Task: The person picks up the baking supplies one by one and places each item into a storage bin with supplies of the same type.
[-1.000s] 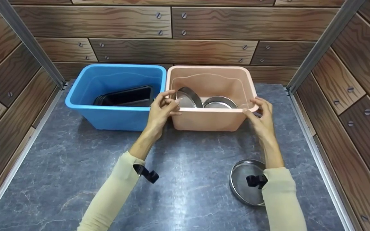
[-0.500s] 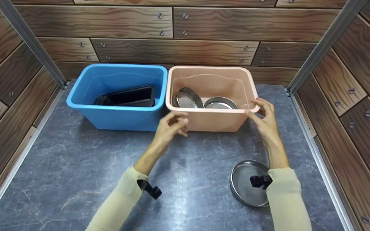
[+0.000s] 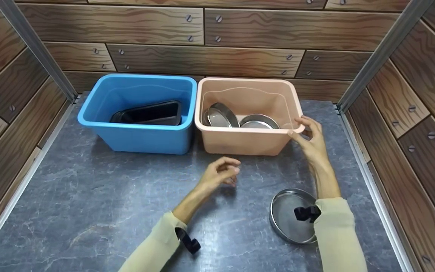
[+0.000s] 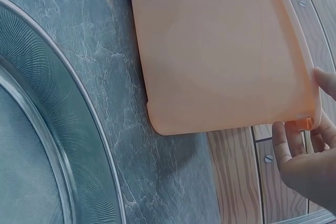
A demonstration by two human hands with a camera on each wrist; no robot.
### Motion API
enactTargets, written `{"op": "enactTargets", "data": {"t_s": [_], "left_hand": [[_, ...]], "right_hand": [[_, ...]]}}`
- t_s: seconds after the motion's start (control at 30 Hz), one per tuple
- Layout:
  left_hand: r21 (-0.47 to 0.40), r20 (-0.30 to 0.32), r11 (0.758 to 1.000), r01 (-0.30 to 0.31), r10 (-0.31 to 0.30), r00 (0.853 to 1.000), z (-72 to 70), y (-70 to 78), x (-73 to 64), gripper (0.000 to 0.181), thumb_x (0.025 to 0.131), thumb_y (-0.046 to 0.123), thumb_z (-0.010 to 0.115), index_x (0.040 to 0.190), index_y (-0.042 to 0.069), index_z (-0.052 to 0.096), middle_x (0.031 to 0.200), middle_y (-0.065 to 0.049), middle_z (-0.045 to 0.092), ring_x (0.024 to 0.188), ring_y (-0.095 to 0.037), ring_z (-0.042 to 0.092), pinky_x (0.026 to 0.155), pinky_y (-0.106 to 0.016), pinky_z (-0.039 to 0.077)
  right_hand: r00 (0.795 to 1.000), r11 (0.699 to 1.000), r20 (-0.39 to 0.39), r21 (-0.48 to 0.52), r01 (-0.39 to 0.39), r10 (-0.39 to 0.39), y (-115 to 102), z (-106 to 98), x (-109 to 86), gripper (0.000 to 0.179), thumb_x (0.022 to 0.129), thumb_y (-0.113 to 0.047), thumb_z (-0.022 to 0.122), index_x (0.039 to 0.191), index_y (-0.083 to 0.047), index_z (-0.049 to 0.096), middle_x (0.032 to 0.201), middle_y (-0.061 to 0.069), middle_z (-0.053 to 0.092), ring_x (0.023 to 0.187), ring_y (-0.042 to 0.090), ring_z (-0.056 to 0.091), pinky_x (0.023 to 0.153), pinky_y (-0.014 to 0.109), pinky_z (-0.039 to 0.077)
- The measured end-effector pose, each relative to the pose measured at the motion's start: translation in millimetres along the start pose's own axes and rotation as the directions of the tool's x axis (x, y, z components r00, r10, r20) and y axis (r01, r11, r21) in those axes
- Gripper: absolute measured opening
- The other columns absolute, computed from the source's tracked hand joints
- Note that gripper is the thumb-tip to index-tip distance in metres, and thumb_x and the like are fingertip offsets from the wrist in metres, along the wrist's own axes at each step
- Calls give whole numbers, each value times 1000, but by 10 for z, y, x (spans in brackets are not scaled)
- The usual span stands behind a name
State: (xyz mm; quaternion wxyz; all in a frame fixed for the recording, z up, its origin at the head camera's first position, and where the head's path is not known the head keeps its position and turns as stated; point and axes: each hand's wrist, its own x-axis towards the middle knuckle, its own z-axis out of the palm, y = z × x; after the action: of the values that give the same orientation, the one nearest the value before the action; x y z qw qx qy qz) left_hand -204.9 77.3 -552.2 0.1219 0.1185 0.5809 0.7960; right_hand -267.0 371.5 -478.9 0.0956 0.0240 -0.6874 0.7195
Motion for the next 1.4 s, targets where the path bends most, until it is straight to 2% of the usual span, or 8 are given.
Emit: {"op": "enactTargets", "data": {"t_s": [0.23,0.4,0.53,0.8,0.97,1.13,1.3,1.4], "left_hand": [[61,45,991,121,-124,991,205,-214,-92,32,93,7,77,123,0,69,94,0,71,81,-28,71,79,-53,63],[116,91,974,194,-205,975,346,-328,-167,34,92,10,79,125,6,71,96,3,72,88,-36,73,78,-51,63],[122,126,967,222,-237,963,426,-390,-203,35,92,9,80,125,6,70,96,4,71,88,-35,74,73,-45,64],[119,136,965,233,-248,959,572,-480,-218,38,90,5,80,126,3,69,97,3,67,79,-23,72,63,-36,62],[190,197,956,226,-262,945,624,-528,-226,46,88,5,83,131,14,69,98,-1,62,64,-13,64,54,-26,56],[350,264,921,172,-273,925,630,-527,-212,50,87,11,86,133,26,72,90,1,59,53,-12,59,45,-23,51],[457,270,875,157,-305,913,659,-513,-187,43,89,15,85,129,27,75,83,8,58,52,-12,59,46,-23,52],[488,277,860,147,-313,909,682,-511,-172,42,90,16,84,129,26,75,81,9,58,54,-10,58,48,-23,53]], "right_hand": [[1000,1000,4,13,-5,5,5,-15,6,46,94,3,73,138,1,61,141,-5,37,106,13,51,77,15,53],[1000,1000,6,12,2,-2,7,-12,11,45,94,4,73,138,1,61,141,-4,38,105,13,52,77,15,53],[1000,1000,19,9,2,-2,7,-7,5,46,95,3,72,139,1,60,143,-4,37,105,13,52,78,15,53],[1000,1000,16,13,9,-9,6,-18,6,46,95,3,72,139,1,61,142,-3,38,104,13,53,77,15,54],[1000,1000,17,10,3,-3,12,-18,-1,45,95,3,72,139,1,61,142,-3,38,106,14,52,78,16,54],[1000,1000,18,4,-5,5,19,-14,-5,44,95,3,72,138,1,60,142,-4,38,107,15,51,78,16,54],[1000,1000,21,2,-2,2,10,-23,-3,45,95,3,72,139,2,60,143,-4,37,107,15,52,78,16,54],[1000,1000,22,7,1,-1,4,-34,-1,46,95,3,71,140,2,59,143,-4,36,107,14,52,79,16,54]]}}
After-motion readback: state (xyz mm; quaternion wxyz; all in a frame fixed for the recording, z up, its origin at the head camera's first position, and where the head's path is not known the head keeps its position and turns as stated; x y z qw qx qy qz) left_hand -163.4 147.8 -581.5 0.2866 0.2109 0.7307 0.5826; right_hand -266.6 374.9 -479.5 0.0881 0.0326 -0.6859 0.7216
